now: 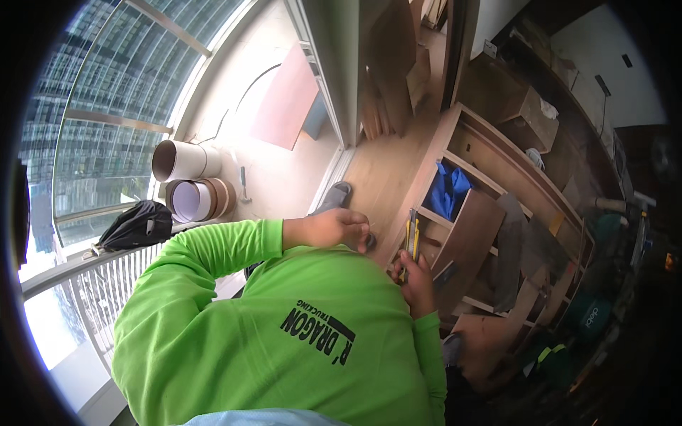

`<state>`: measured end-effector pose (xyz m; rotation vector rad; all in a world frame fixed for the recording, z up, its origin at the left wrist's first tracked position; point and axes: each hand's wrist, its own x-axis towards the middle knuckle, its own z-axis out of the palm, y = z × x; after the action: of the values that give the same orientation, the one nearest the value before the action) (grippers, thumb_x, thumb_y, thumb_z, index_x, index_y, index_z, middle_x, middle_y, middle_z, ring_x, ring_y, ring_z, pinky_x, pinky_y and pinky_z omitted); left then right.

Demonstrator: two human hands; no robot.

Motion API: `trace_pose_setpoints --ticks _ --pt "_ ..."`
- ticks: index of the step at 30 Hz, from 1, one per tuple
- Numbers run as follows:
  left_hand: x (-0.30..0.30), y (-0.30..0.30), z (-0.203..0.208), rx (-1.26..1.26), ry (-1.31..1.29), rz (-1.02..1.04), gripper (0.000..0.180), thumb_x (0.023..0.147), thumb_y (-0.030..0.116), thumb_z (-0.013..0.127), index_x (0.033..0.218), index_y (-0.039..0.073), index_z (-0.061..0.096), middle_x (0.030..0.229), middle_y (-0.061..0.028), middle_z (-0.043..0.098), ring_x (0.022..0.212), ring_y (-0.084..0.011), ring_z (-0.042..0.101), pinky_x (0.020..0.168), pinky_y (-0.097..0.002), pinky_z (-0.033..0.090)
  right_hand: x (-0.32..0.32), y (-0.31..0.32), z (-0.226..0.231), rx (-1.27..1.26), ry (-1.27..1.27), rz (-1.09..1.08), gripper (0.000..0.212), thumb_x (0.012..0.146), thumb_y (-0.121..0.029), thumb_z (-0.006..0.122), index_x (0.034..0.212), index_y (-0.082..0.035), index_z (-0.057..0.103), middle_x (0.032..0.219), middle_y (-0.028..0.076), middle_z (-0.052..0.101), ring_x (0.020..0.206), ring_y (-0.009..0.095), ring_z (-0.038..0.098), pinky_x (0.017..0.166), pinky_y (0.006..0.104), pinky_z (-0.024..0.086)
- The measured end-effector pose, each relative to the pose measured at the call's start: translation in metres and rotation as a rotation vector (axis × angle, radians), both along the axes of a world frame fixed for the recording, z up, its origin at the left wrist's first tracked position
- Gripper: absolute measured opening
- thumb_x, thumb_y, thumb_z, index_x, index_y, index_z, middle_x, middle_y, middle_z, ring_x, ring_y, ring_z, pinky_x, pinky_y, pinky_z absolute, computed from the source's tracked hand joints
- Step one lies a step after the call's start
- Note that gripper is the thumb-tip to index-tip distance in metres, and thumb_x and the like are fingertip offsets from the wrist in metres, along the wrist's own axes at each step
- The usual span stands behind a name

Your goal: The person uses a utility knife and a hammer to work on a wooden board, then attaches a curved wooden strip to it. They position the board on the floor and secure the strip using the hammer.

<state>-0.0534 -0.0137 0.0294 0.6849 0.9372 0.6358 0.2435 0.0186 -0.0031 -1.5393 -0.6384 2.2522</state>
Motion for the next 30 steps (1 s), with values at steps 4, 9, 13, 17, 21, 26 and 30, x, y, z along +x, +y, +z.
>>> trace_pose_setpoints --ticks 4,9,13,17,21,26,30 --pt "-0.039 0.001 0.027 0.011 0.328 0.058 0.041 0.101 0.041 0.065 0.089 0.002 0.067 0.087 -0.008 0.074 0.085 -0.0161 0.068 0.08 -0.0342 0.052 -0.061 0.033 0.042 0.074 0.125 0.224 0.027 0.097 -0.006 0.061 0.123 -0.001 0.055 0.082 0.006 0.058 0.07 0.017 0.057 0.065 0.0311 0.048" --pt "-0.068 -0.009 0.033 0.164 0.367 0.288 0.04 0.094 0.043 0.073 0.089 0.004 0.067 0.086 -0.0091 0.071 0.083 -0.0212 0.067 0.078 -0.0344 0.05 -0.14 0.061 0.083 0.203 0.287 0.438 0.033 0.107 -0.023 0.054 0.131 0.001 0.05 0.087 0.008 0.058 0.075 0.018 0.059 0.073 0.0332 0.05" --pt "-0.088 -0.006 0.056 0.943 0.865 0.363 0.032 0.09 0.039 0.075 0.098 0.009 0.067 0.09 -0.0083 0.068 0.087 -0.028 0.067 0.081 -0.0396 0.05 -0.183 0.066 0.091 0.249 0.428 0.252 0.045 0.111 -0.039 0.044 0.13 0.001 0.052 0.095 0.009 0.06 0.084 0.02 0.061 0.078 0.0341 0.051" --pt "-0.071 0.033 0.085 1.087 1.073 0.302 0.036 0.084 0.037 0.077 0.105 0.01 0.064 0.107 -0.0072 0.065 0.098 -0.0277 0.062 0.085 -0.0399 0.047 -0.197 0.074 0.101 0.244 0.396 0.084 0.051 0.109 -0.048 0.044 0.13 -0.002 0.054 0.105 0.008 0.061 0.095 0.019 0.061 0.081 0.0342 0.052" --pt "-0.068 0.064 0.097 1.301 1.087 0.27 0.043 0.08 0.036 0.078 0.11 0.009 0.065 0.104 -0.0068 0.062 0.094 -0.0272 0.059 0.082 -0.0394 0.045 -0.195 0.093 0.118 0.362 0.399 -0.052 0.058 0.107 -0.054 0.044 0.132 -0.003 0.053 0.111 0.007 0.062 0.097 0.018 0.061 0.083 0.0332 0.052" --pt "-0.035 0.084 0.118 1.428 1.032 0.382 0.039 0.075 0.032 0.082 0.104 0.01 0.067 0.111 -0.0055 0.065 0.088 -0.0258 0.058 0.076 -0.039 0.044 -0.173 0.1 0.151 0.435 0.476 -0.187 0.057 0.108 -0.053 0.042 0.137 -0.003 0.049 0.12 0.01 0.059 0.106 0.02 0.06 0.09 0.0363 0.052" --pt "0.014 0.088 0.124 1.534 1.084 0.451 0.046 0.07 0.028 0.088 0.107 0.009 0.068 0.099 -0.0035 0.065 0.085 -0.0262 0.059 0.074 -0.0385 0.044 -0.127 0.099 0.161 0.512 0.568 -0.239 0.058 0.109 -0.052 0.042 0.138 -0.002 0.048 0.123 0.012 0.057 0.11 0.02 0.058 0.096 0.0371 0.05"
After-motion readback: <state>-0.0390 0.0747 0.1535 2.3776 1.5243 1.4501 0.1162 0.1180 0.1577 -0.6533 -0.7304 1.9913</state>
